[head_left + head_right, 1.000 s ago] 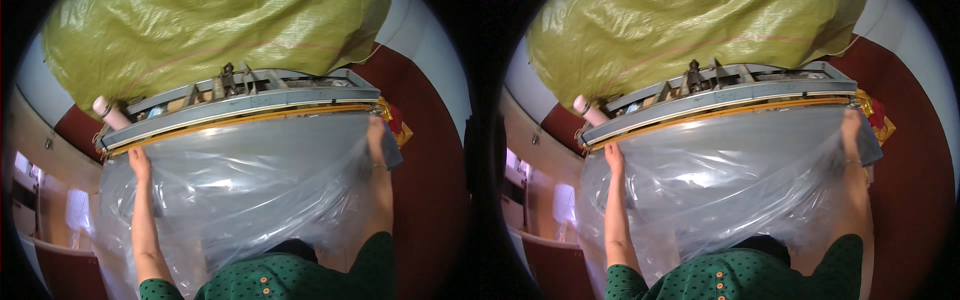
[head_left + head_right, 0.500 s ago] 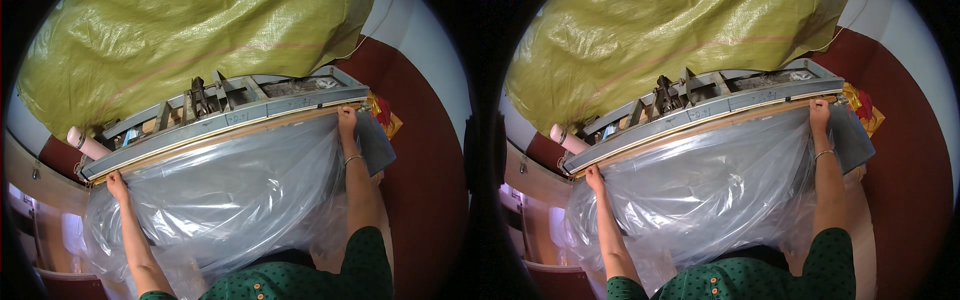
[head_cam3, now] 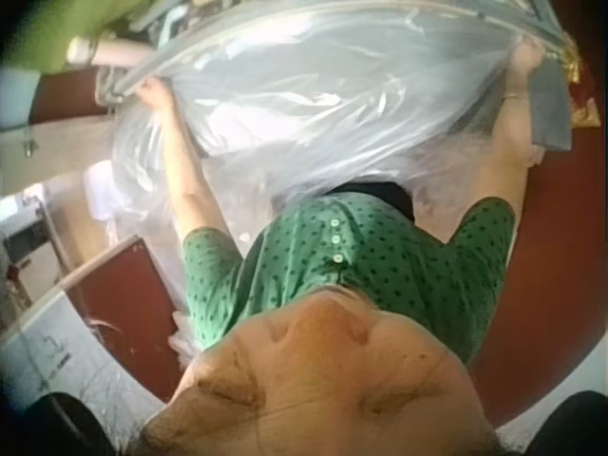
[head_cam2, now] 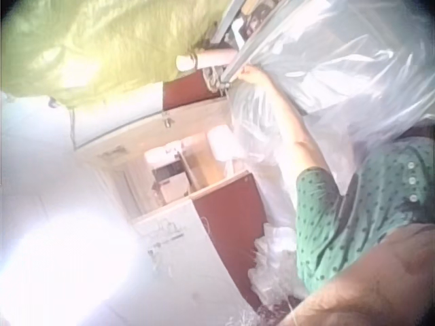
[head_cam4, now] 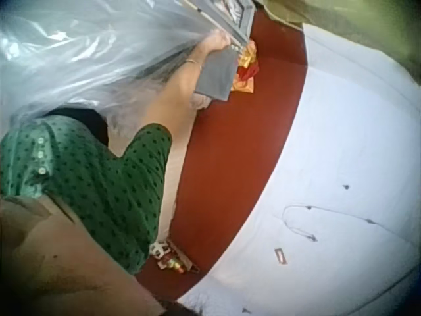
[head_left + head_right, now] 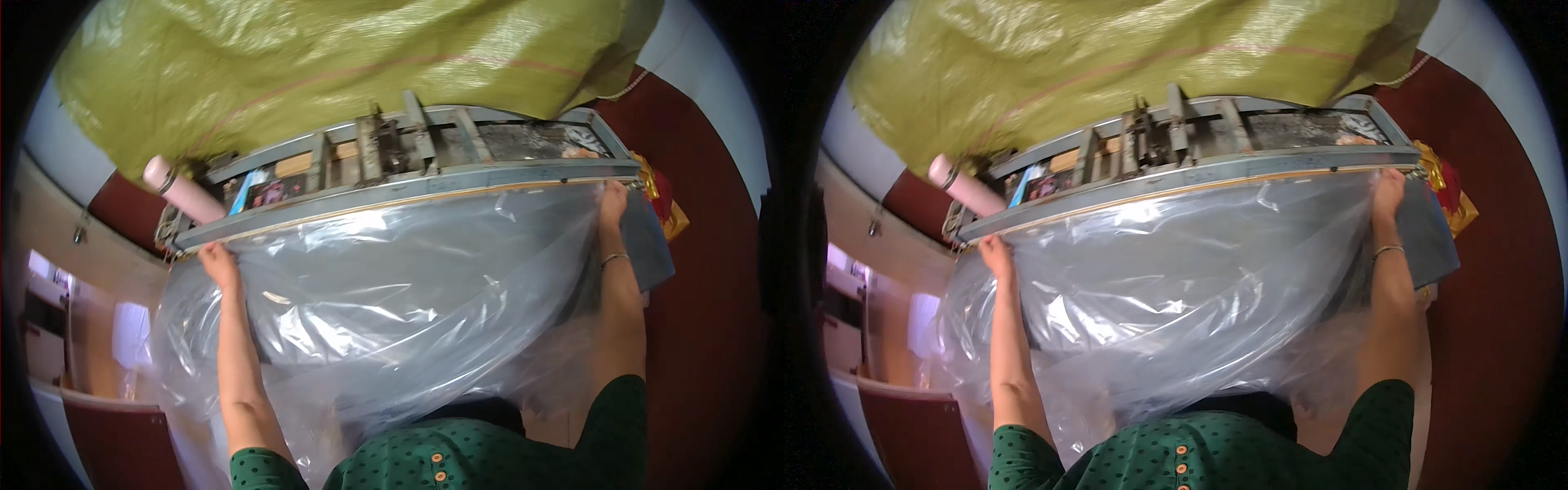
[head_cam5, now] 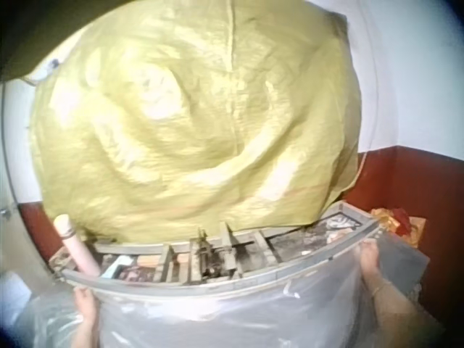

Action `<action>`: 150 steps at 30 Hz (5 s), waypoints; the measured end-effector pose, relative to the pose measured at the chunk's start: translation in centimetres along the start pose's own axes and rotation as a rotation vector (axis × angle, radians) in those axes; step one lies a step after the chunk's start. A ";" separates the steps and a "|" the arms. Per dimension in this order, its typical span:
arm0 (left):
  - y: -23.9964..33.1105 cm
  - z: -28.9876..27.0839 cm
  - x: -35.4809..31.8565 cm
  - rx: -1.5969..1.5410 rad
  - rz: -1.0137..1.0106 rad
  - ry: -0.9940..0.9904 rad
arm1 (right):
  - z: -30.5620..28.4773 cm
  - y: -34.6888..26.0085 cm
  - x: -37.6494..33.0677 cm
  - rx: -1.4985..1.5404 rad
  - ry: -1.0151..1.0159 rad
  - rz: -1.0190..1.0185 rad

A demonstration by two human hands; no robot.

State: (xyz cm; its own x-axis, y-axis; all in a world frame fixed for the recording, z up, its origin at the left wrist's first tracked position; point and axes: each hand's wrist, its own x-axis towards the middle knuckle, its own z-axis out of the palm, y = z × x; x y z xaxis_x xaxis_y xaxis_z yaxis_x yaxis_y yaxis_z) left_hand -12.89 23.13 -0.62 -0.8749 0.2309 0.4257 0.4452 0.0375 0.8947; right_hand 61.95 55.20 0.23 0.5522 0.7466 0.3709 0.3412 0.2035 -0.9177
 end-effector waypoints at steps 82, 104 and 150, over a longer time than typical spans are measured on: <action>-0.5 -2.8 0.5 0.187 0.146 0.078 | -0.2 0.5 -1.8 -0.139 -0.080 -0.296; -1.8 -1.0 3.1 0.055 -0.061 0.218 | 0.2 3.6 2.1 0.000 0.055 -0.049; 20.6 -25.6 -10.4 0.050 0.154 -0.144 | -3.7 -33.4 -24.0 0.269 -1.355 -0.398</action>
State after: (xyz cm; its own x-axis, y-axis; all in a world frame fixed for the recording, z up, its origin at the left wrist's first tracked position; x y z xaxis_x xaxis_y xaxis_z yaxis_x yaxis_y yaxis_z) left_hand 0.54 -3.40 16.84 -0.7613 0.3741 0.5296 0.5833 0.0385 0.8113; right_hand 40.06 28.13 22.51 -0.7322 0.5980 0.3260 0.0619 0.5351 -0.8425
